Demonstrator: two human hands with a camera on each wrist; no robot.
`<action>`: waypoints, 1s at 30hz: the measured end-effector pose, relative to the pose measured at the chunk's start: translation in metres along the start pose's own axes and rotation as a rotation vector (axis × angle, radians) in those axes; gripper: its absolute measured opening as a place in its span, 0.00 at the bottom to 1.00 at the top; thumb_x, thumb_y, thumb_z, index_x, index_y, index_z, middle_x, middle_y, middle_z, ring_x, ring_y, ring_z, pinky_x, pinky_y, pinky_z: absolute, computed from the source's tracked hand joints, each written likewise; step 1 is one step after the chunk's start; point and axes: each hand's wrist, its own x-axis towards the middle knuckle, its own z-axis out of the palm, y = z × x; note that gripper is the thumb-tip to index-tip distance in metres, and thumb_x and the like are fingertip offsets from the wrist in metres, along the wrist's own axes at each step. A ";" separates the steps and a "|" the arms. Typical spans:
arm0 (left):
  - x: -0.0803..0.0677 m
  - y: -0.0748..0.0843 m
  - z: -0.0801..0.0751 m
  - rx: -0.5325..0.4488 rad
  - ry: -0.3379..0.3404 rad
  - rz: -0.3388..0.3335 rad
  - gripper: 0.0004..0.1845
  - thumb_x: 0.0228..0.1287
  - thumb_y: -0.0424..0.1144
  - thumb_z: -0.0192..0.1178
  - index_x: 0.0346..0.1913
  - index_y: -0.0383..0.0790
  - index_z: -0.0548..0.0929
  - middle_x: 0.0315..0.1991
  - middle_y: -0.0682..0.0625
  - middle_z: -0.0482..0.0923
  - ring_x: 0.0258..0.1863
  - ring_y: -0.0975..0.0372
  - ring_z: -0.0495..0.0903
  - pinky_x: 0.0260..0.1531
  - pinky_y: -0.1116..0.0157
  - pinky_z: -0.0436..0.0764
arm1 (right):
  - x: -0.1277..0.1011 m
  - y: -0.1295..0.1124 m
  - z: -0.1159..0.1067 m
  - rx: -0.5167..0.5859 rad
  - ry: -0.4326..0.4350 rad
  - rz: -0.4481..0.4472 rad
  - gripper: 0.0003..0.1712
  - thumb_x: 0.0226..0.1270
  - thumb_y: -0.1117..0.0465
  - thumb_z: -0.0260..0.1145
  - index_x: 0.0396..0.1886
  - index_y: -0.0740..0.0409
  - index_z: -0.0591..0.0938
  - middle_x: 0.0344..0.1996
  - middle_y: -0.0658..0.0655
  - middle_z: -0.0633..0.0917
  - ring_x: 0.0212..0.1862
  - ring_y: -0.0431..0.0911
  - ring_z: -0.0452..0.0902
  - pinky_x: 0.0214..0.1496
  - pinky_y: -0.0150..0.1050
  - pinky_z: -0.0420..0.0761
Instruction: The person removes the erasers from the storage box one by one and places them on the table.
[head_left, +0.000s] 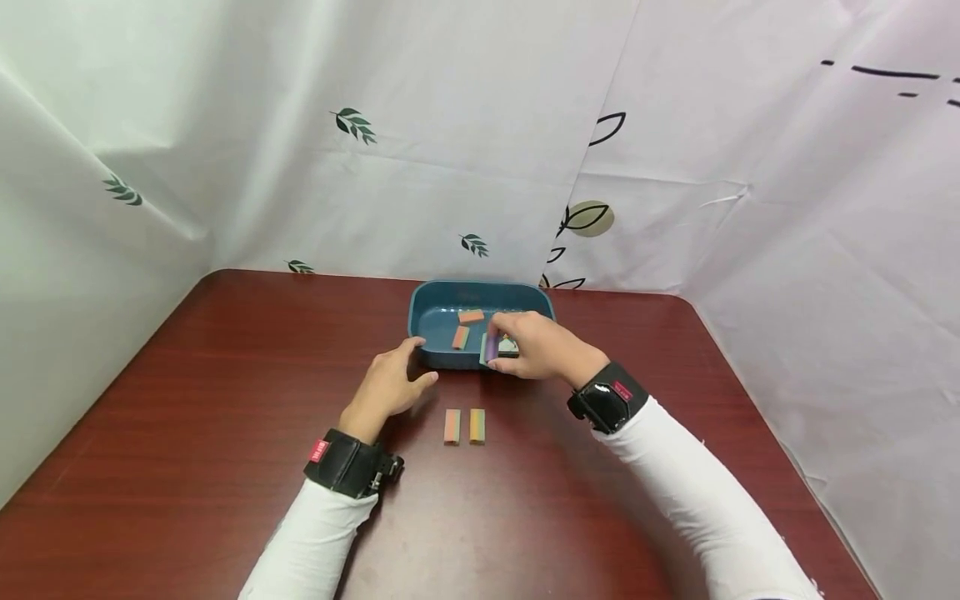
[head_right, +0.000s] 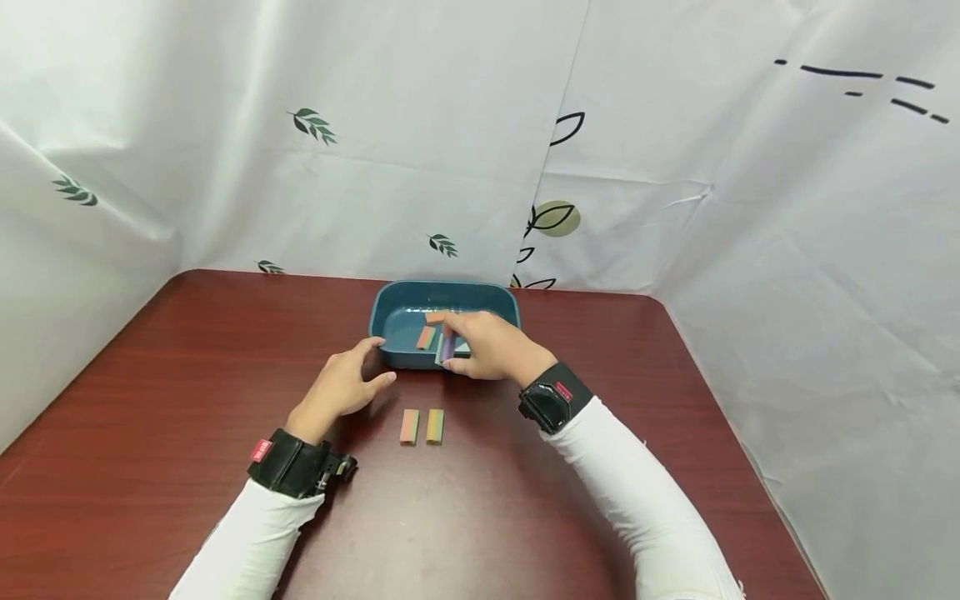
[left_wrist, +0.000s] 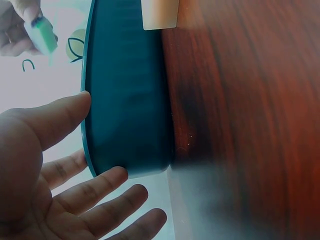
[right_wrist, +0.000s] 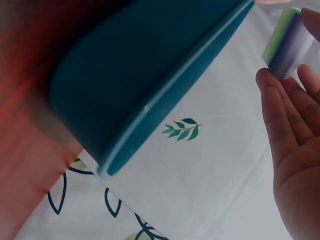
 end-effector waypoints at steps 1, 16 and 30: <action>0.000 0.000 0.000 -0.001 0.000 0.001 0.35 0.67 0.46 0.62 0.73 0.41 0.62 0.67 0.34 0.66 0.66 0.41 0.63 0.60 0.42 0.68 | -0.003 -0.001 0.003 -0.003 0.008 -0.004 0.16 0.62 0.54 0.71 0.42 0.56 0.77 0.35 0.51 0.81 0.36 0.43 0.76 0.39 0.38 0.77; 0.006 -0.002 0.001 0.019 -0.010 -0.009 0.35 0.67 0.47 0.62 0.73 0.42 0.61 0.67 0.35 0.66 0.66 0.43 0.64 0.60 0.43 0.68 | -0.033 -0.002 0.036 0.072 0.176 -0.054 0.15 0.57 0.57 0.75 0.41 0.58 0.82 0.36 0.48 0.82 0.39 0.44 0.78 0.41 0.36 0.80; 0.006 0.000 0.000 0.034 -0.010 -0.013 0.35 0.67 0.47 0.61 0.73 0.43 0.61 0.67 0.35 0.65 0.67 0.42 0.63 0.61 0.43 0.67 | -0.046 0.003 0.052 0.124 0.131 -0.017 0.15 0.54 0.59 0.75 0.40 0.60 0.83 0.39 0.51 0.82 0.41 0.42 0.76 0.42 0.37 0.80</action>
